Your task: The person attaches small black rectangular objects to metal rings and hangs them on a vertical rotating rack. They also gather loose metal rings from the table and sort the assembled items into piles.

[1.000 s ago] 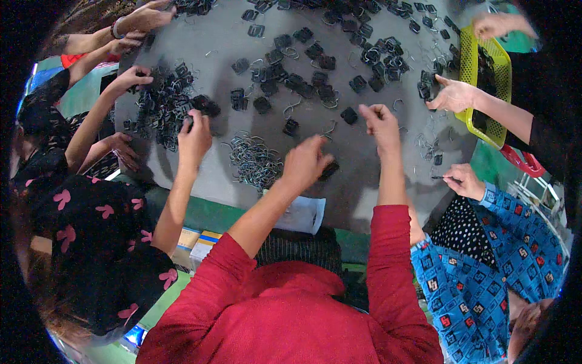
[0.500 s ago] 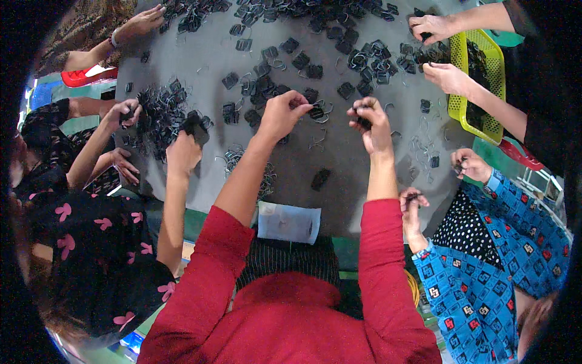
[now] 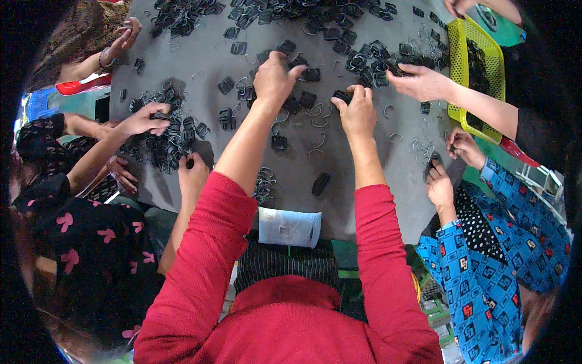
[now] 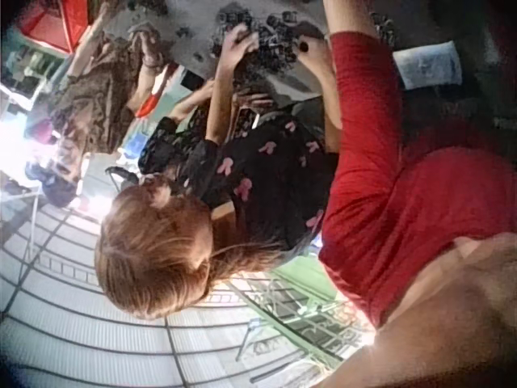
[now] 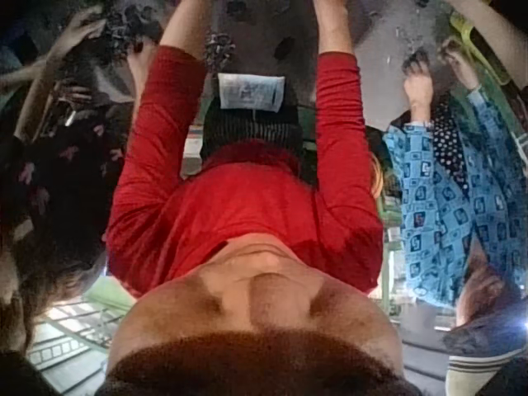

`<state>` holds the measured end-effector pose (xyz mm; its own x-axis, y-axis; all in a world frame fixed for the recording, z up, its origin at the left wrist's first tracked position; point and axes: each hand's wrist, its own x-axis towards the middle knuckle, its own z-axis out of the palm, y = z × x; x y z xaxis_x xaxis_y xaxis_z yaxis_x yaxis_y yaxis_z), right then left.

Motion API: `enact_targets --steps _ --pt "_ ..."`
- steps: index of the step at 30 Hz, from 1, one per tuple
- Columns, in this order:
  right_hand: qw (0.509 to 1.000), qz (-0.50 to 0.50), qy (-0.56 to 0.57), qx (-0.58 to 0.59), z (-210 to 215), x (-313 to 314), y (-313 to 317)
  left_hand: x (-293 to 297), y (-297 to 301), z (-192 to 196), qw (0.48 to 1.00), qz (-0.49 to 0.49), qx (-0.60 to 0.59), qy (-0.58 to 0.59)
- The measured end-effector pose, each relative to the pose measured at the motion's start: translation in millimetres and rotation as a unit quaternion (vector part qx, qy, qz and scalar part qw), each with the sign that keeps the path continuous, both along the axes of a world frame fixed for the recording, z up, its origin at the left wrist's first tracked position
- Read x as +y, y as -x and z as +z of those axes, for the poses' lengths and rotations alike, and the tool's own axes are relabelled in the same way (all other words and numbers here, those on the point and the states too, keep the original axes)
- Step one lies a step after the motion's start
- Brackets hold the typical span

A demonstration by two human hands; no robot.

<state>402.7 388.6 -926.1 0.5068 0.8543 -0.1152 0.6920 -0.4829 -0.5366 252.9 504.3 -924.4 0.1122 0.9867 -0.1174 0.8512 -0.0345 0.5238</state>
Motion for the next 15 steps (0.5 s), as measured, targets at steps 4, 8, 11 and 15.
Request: enact_targets --steps 4,8,11,15 --pt "0.985 -0.008 -0.008 0.171 -8 -2 -3 10 9 -7 0.995 -0.056 -0.065 0.041" --pt "0.704 -0.106 -0.078 0.698 11 -26 -19 6 38 12 0.828 -0.088 -0.385 0.399" --pt "0.586 -0.114 -0.139 0.790 23 -36 -14 -16 44 50 0.679 -0.018 -0.581 0.448" --pt "0.818 -0.050 -0.063 0.569 -7 -2 -17 -15 40 38 0.748 0.053 -0.503 0.430"
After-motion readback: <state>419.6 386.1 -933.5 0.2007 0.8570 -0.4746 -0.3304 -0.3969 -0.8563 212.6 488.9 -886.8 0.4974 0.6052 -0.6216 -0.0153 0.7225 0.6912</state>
